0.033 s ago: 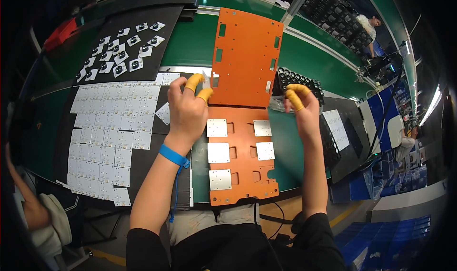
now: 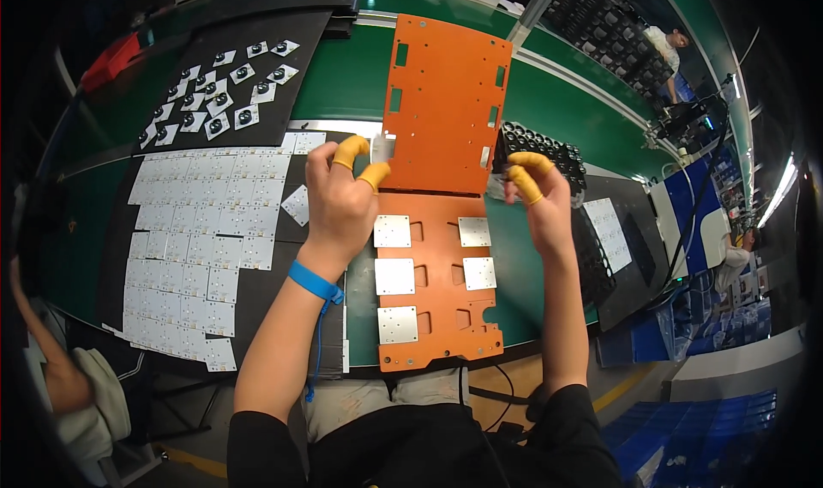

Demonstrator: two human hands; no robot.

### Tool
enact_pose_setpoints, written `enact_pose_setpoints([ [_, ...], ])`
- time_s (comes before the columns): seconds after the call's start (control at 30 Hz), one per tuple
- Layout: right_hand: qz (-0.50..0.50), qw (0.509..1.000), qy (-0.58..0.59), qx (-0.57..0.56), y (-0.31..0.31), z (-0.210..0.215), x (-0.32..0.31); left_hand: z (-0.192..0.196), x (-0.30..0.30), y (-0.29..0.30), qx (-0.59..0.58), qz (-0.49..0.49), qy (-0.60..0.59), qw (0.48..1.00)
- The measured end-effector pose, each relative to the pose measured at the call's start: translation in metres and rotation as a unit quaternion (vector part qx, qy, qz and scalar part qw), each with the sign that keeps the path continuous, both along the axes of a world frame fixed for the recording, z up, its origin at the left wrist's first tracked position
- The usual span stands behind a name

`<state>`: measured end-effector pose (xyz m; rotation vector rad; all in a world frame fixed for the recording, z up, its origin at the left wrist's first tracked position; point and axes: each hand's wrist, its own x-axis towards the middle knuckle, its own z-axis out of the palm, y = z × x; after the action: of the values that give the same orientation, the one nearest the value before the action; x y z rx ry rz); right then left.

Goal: Assembling small electronic components and PCB boards into orange plastic fixtures at a factory workstation.

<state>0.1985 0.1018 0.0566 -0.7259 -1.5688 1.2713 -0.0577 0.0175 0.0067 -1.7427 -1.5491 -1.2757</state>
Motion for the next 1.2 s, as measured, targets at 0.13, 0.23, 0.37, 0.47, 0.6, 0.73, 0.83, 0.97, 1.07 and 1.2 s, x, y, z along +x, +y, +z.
enact_pose_setpoints([
  [0.13,0.112,0.993,0.027,-0.026,-0.013,-0.01,-0.026,0.001,0.01,-0.002,-0.005,-0.134,-0.092,0.987],
  [0.23,0.151,0.982,0.079,-0.082,-0.024,-0.027,-0.04,-0.002,0.023,-0.003,-0.017,-0.242,-0.203,0.949],
  [0.37,0.159,0.979,0.094,-0.091,-0.032,-0.038,-0.046,-0.003,0.034,-0.006,-0.02,-0.253,-0.239,0.937],
  [0.47,0.128,0.981,0.121,-0.083,-0.032,-0.042,-0.043,0.003,0.034,-0.01,-0.065,-0.251,-0.262,0.93],
  [0.6,0.111,0.982,0.128,-0.085,-0.033,-0.044,-0.043,-0.007,0.031,-0.008,-0.079,-0.261,-0.293,0.916],
  [0.73,0.064,0.992,0.09,-0.06,-0.036,-0.045,-0.044,-0.008,0.033,-0.009,-0.136,-0.332,-0.412,0.838],
  [0.83,0.032,0.998,0.043,-0.031,-0.039,-0.045,-0.045,-0.003,0.043,-0.007,-0.152,-0.358,-0.494,0.778],
  [0.97,0.017,0.999,0.042,-0.02,-0.045,-0.047,-0.048,-0.007,0.044,-0.006,-0.157,-0.388,-0.506,0.754],
  [1.07,0.011,0.999,0.023,0.026,-0.043,-0.052,-0.05,-0.006,0.043,-0.006,-0.175,-0.396,-0.498,0.751],
  [1.2,0.007,0.998,0.031,0.058,-0.044,-0.052,-0.051,-0.006,0.044,-0.006,-0.202,-0.39,-0.496,0.749],
])
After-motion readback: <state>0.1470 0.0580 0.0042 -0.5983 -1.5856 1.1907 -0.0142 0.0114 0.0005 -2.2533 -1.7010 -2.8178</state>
